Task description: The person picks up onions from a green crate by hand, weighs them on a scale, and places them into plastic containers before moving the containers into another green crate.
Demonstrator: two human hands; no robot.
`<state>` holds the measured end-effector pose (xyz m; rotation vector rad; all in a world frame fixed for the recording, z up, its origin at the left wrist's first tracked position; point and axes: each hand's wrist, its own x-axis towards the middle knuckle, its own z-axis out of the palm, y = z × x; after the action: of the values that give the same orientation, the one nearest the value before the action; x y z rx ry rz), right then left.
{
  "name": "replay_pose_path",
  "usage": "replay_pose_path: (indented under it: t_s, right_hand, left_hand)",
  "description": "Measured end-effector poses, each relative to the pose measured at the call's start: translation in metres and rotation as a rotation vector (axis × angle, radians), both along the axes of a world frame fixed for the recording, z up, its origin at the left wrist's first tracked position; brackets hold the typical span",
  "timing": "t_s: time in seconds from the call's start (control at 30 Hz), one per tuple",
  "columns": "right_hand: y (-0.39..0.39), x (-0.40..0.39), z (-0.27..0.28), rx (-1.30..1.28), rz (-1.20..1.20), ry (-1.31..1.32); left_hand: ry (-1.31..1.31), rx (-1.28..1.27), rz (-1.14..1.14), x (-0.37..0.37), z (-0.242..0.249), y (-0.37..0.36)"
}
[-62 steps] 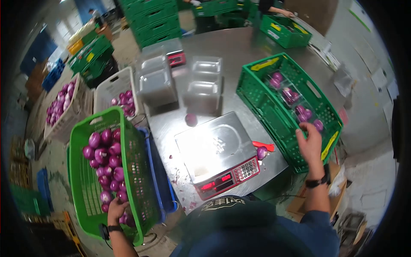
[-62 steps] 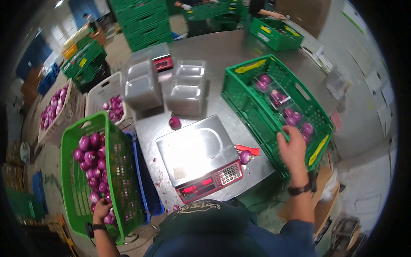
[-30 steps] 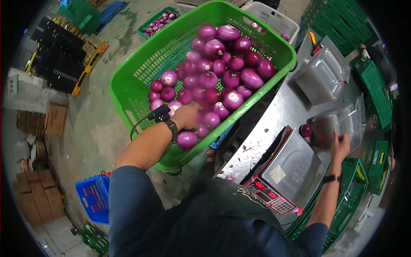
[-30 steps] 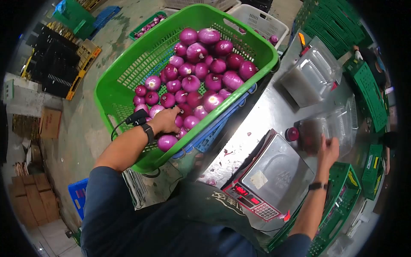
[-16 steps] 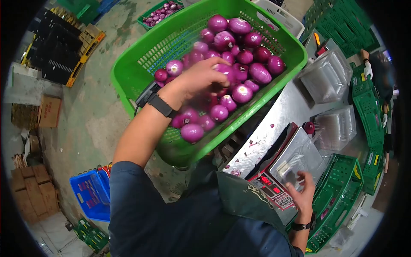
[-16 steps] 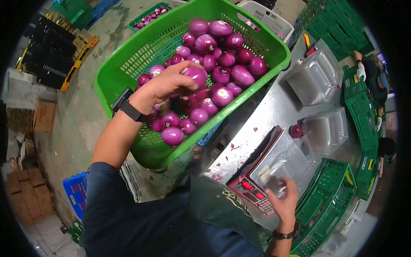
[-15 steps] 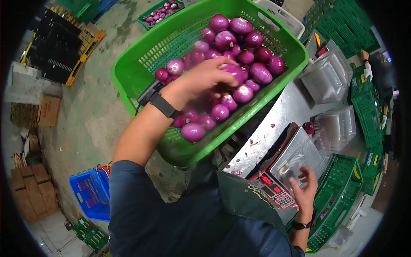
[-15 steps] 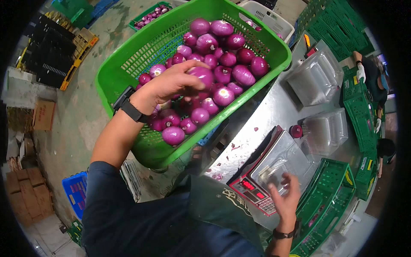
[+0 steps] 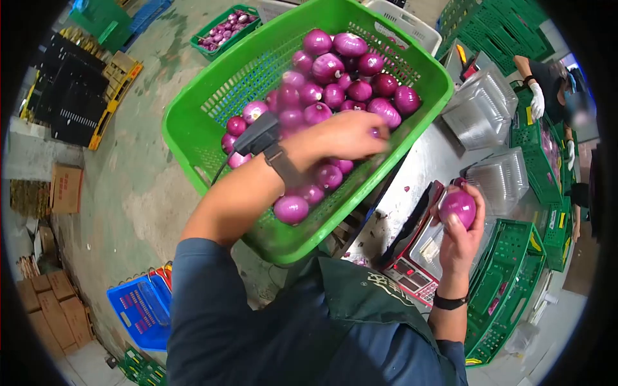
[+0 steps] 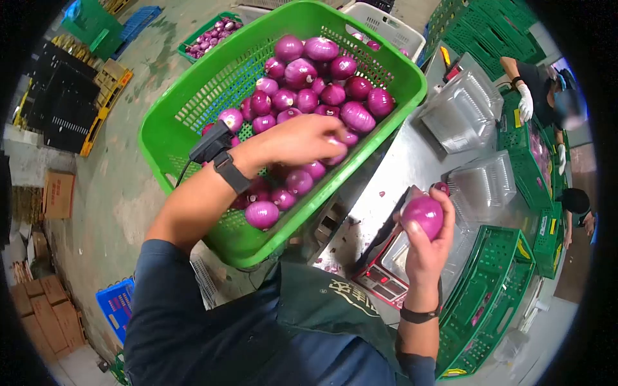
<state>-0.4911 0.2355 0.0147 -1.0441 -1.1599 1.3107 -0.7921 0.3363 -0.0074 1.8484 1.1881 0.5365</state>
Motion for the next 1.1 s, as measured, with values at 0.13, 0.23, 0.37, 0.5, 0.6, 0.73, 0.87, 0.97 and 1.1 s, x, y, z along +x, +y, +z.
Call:
replay_pose_path:
  t_s: [0.13, 0.23, 0.37, 0.5, 0.6, 0.73, 0.87, 0.97, 1.1]
  right_hand:
    - [-0.021, 0.034, -0.018, -0.222, -0.096, 0.272]
    - [-0.033, 0.052, -0.031, -0.312, -0.155, 0.386]
    - [-0.042, 0.060, -0.042, -0.307, -0.118, 0.336]
    - [-0.033, 0.049, -0.027, -0.289, -0.030, 0.197]
    - [-0.020, 0.037, -0.020, -0.256, 0.060, 0.046]
    - [-0.003, -0.013, -0.004, -0.101, 0.127, -0.142]
    - [-0.004, -0.044, 0.004, 0.156, 0.145, -0.285]
    - [-0.011, -0.036, -0.001, 0.103, 0.122, -0.241]
    - [-0.023, -0.009, -0.007, -0.061, -0.016, -0.016]
  left_hand:
    - [0.574, -0.057, -0.147, -0.015, -0.099, -0.011]
    - [0.678, -0.060, -0.125, 0.001, -0.129, -0.045]
    - [0.690, 0.065, -0.145, 0.000, -0.149, -0.049]
    - [0.382, -0.110, -0.080, -0.025, -0.115, -0.009]
    - [-0.060, -0.241, 0.198, -0.039, -0.041, 0.015]
    - [-0.439, -0.219, 0.175, 0.008, 0.048, -0.020]
    - [-0.191, -0.046, -0.005, 0.059, 0.055, -0.056]
    - [-0.158, -0.093, -0.037, 0.059, 0.062, -0.058]
    - [0.086, 0.084, 0.047, 0.001, 0.046, -0.017]
